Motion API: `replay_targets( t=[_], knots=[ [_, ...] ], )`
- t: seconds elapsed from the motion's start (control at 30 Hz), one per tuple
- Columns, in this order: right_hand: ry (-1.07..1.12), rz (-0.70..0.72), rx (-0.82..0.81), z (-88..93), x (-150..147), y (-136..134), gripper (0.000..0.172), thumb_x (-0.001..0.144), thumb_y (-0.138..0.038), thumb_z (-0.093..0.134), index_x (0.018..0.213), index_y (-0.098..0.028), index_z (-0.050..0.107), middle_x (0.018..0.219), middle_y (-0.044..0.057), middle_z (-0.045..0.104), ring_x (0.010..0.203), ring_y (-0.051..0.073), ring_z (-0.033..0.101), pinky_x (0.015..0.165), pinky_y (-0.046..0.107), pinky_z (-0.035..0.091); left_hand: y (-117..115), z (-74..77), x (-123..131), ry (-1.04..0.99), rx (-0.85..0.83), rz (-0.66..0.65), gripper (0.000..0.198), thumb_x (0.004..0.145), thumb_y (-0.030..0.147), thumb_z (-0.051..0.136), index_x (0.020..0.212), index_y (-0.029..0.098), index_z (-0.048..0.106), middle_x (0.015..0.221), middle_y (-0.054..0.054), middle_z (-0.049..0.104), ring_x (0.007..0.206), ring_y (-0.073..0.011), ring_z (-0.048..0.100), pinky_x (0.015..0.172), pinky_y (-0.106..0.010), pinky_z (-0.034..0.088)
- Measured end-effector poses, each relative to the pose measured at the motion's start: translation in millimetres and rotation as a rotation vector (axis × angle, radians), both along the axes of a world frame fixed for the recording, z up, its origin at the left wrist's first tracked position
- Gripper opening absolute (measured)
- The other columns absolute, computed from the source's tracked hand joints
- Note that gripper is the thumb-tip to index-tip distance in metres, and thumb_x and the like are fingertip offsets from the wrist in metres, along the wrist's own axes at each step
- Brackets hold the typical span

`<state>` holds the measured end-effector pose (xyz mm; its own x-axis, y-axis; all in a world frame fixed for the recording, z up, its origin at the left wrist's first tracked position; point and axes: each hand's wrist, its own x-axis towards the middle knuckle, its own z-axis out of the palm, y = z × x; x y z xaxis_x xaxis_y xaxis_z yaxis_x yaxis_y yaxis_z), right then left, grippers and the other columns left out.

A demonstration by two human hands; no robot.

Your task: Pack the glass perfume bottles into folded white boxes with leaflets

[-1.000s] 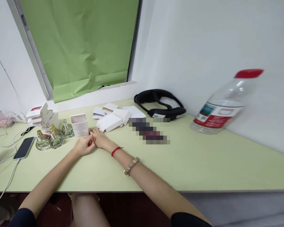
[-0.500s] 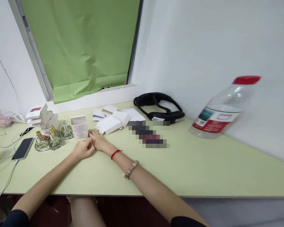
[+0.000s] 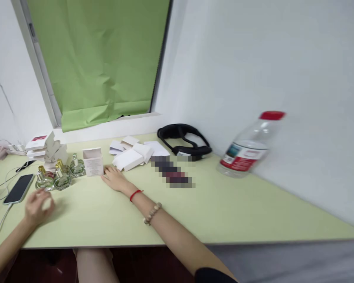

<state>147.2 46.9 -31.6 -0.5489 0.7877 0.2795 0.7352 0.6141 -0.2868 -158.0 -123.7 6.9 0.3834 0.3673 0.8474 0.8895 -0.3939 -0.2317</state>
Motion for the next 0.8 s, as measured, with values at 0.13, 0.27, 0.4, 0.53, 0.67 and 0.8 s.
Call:
replay_targets(
  t=[0.13, 0.27, 0.4, 0.53, 0.67, 0.8],
  knots=[
    [-0.011, -0.04, -0.015, 6.5, -0.7, -1.2, 0.039, 0.099, -0.035, 0.044, 0.128, -0.011, 0.055, 0.141, 0.016, 0.048, 0.132, 0.026, 0.041, 0.113, 0.042, 0.029, 18.5, 17.7, -9.9, -0.533, 0.011, 0.399, 0.056, 0.079, 0.045, 0.061, 0.125, 0.017, 0.044, 0.127, -0.02, 0.055, 0.122, -0.0372, 0.051, 0.099, -0.058, 0.04],
    [-0.052, -0.069, -0.021, 7.1, 1.9, -3.6, 0.041, 0.1, -0.037, 0.041, 0.13, -0.012, 0.052, 0.141, 0.014, 0.048, 0.131, 0.025, 0.04, 0.11, 0.04, 0.032, 28.6, 16.6, 2.6, -0.596, -0.278, 0.353, 0.077, 0.078, 0.055, 0.057, 0.139, 0.014, 0.034, 0.143, -0.022, 0.04, 0.132, -0.0397, 0.04, 0.106, -0.057, 0.034],
    [-0.067, -0.094, -0.004, 4.6, 2.3, -5.4, 0.041, 0.1, -0.037, 0.039, 0.132, -0.013, 0.051, 0.14, 0.013, 0.048, 0.13, 0.025, 0.04, 0.109, 0.039, 0.032, 31.2, 9.6, 3.1, -0.627, -0.343, 0.34, 0.07, 0.078, 0.05, 0.056, 0.136, 0.014, 0.037, 0.132, -0.021, 0.05, 0.124, -0.0394, 0.047, 0.104, -0.057, 0.035],
    [-0.044, -0.108, -0.001, 3.3, 0.8, -7.9, 0.04, 0.1, -0.036, 0.039, 0.129, -0.011, 0.053, 0.137, 0.015, 0.05, 0.128, 0.026, 0.042, 0.109, 0.039, 0.032, 29.7, 12.7, 3.5, -0.622, -0.367, 0.386, 0.059, 0.08, 0.045, 0.055, 0.127, 0.012, 0.045, 0.125, -0.019, 0.055, 0.12, -0.0377, 0.049, 0.102, -0.054, 0.037],
    [-0.006, -0.135, -0.017, -1.3, 2.1, -14.5, 0.042, 0.099, -0.034, 0.038, 0.132, -0.01, 0.051, 0.141, 0.016, 0.047, 0.131, 0.028, 0.039, 0.111, 0.043, 0.029, 25.5, 15.1, 8.4, -0.58, -0.394, 0.392, 0.055, 0.081, 0.039, 0.055, 0.128, 0.01, 0.045, 0.127, -0.019, 0.054, 0.122, -0.0349, 0.047, 0.105, -0.049, 0.035],
    [0.002, -0.154, -0.05, -9.5, 6.6, -24.0, 0.048, 0.099, -0.036, 0.037, 0.137, -0.009, 0.047, 0.145, 0.017, 0.043, 0.133, 0.03, 0.037, 0.112, 0.046, 0.026, 19.6, 12.3, 12.9, -0.565, -0.439, 0.413, 0.053, 0.083, 0.033, 0.051, 0.13, 0.01, 0.044, 0.13, -0.02, 0.051, 0.124, -0.035, 0.045, 0.106, -0.049, 0.034]
  ],
)
